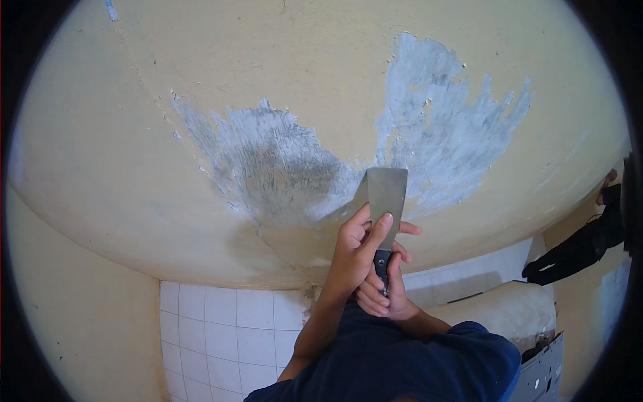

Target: Scraping old paint or plaster off a room wall using a putty knife.

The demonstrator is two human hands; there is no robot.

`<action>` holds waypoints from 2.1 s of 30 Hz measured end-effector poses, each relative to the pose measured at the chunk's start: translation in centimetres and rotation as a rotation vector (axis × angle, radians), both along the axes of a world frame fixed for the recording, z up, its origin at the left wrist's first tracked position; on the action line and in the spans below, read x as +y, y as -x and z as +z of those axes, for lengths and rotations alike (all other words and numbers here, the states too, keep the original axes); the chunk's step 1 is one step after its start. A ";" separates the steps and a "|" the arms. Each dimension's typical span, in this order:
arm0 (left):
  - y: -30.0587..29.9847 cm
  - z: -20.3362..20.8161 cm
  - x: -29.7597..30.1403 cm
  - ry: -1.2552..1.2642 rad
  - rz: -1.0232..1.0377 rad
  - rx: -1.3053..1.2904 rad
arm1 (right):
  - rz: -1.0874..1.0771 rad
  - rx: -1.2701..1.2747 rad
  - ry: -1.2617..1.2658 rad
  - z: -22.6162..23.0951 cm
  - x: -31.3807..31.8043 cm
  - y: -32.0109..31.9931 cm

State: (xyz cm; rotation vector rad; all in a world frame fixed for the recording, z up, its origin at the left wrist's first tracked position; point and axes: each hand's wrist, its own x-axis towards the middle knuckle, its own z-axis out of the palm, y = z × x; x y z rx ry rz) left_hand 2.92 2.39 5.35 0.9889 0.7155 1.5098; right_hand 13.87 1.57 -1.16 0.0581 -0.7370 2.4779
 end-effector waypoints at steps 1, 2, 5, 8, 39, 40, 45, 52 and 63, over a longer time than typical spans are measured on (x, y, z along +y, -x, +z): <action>-0.1 0.0 0.0 0.001 -0.006 -0.002 | -0.027 -0.055 0.044 0.2 -0.1 0.0; -0.2 0.2 0.0 0.000 0.020 -0.005 | -0.036 -0.055 0.042 0.3 -0.2 -0.1; -0.9 -0.1 -0.4 0.009 0.053 -0.031 | -0.041 -0.048 0.081 0.6 -0.3 -0.3; -1.2 -0.6 -0.2 0.024 0.055 -0.111 | -0.072 -0.110 0.143 0.9 -0.6 -0.9; 0.6 1.2 -0.3 -0.063 0.633 0.118 | -0.273 -0.309 -0.498 5.4 3.2 1.6; -0.3 -0.3 -1.1 -0.066 0.663 0.130 | -0.264 -0.301 -0.488 4.3 3.0 1.2; -3.0 -3.9 -4.4 0.044 0.624 0.308 | -0.182 -0.541 -0.250 0.1 2.1 -0.3; -1.8 -7.5 -6.6 0.265 0.376 0.157 | -0.078 -0.367 -0.047 1.0 1.8 -1.7; -3.7 -11.9 -8.1 0.326 0.157 0.231 | -0.470 -0.380 -0.518 2.7 1.4 -5.5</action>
